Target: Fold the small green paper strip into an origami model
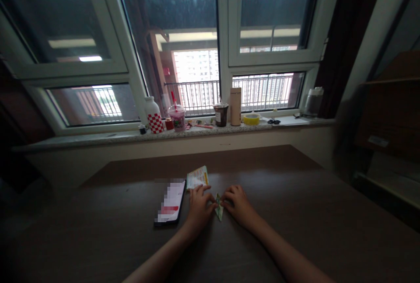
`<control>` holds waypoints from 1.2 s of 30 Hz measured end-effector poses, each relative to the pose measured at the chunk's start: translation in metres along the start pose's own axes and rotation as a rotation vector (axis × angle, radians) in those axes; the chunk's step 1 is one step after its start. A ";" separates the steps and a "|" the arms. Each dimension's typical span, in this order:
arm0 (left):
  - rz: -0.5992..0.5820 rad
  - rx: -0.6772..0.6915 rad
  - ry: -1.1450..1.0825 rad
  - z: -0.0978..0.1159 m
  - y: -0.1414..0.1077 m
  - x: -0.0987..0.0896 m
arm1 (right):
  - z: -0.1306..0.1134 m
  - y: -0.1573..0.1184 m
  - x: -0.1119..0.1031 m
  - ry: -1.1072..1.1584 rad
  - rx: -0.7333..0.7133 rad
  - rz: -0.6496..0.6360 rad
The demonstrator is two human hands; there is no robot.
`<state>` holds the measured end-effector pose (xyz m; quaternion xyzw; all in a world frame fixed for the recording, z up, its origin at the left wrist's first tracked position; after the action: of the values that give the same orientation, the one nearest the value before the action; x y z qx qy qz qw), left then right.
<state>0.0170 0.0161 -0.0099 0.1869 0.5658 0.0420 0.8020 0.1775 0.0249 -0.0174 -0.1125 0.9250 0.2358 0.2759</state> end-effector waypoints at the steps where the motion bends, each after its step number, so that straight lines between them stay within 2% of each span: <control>1: 0.000 -0.003 -0.003 0.000 0.000 0.000 | 0.000 0.000 0.000 0.000 0.006 -0.001; 16: 0.034 0.011 -0.016 0.000 0.003 -0.001 | 0.004 0.001 -0.001 -0.005 0.046 0.034; 28: 0.023 -0.045 0.028 0.000 0.002 -0.006 | 0.003 0.002 -0.002 0.013 0.073 0.031; 36: 0.026 -0.027 0.085 0.001 0.001 -0.005 | 0.003 0.003 -0.001 -0.001 0.087 0.058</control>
<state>0.0160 0.0152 -0.0055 0.1816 0.5962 0.0680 0.7791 0.1784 0.0288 -0.0179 -0.0737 0.9371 0.2033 0.2740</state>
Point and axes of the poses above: each hand's wrist, its own y-axis towards the middle knuckle, its own x-axis out of the palm, z = x × y, the point moved 3 cm from there along y, towards the middle knuckle, and after that the axes turned 15 degrees about y, right-handed, at the moved point
